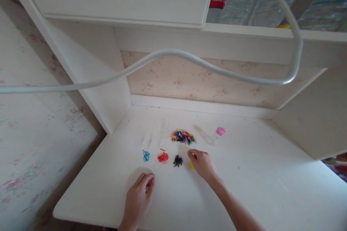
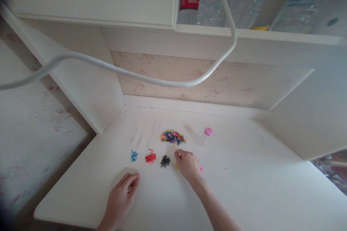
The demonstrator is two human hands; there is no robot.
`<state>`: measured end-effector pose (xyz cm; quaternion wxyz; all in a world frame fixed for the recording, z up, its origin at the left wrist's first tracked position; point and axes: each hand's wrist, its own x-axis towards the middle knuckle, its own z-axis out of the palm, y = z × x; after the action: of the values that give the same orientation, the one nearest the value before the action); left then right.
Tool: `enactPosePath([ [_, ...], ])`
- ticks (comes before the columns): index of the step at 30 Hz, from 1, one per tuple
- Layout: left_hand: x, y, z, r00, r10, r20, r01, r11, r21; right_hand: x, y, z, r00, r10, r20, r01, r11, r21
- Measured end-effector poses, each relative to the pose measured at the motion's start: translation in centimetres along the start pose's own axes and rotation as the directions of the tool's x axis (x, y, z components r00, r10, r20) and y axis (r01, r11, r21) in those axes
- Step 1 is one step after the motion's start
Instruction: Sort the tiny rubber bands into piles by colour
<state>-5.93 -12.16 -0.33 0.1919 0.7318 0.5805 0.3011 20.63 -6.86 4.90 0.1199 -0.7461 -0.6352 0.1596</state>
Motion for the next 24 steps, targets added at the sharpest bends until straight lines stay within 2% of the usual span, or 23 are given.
enactPosePath([
  [4,0.1,0.0,0.1,1.0,0.013,-0.007,-0.013,1.0,0.009,2.2,3.4,-0.9,0.994,0.111,-0.014,-0.111,0.993,-0.038],
  [7,0.1,0.0,0.1,0.999,0.036,-0.034,-0.035,0.999,0.023,3.6,4.6,-0.7,0.987,0.162,-0.008,-0.162,0.984,-0.068],
  [15,0.0,0.1,0.1,0.998,0.01,-0.066,-0.008,1.0,0.03,5.7,4.2,0.4,0.989,0.149,-0.011,-0.149,0.986,-0.078],
  [24,0.3,0.4,0.1,1.0,-0.008,-0.023,0.009,0.997,0.07,5.2,4.7,0.0,0.99,0.131,-0.054,-0.134,0.99,-0.04],
])
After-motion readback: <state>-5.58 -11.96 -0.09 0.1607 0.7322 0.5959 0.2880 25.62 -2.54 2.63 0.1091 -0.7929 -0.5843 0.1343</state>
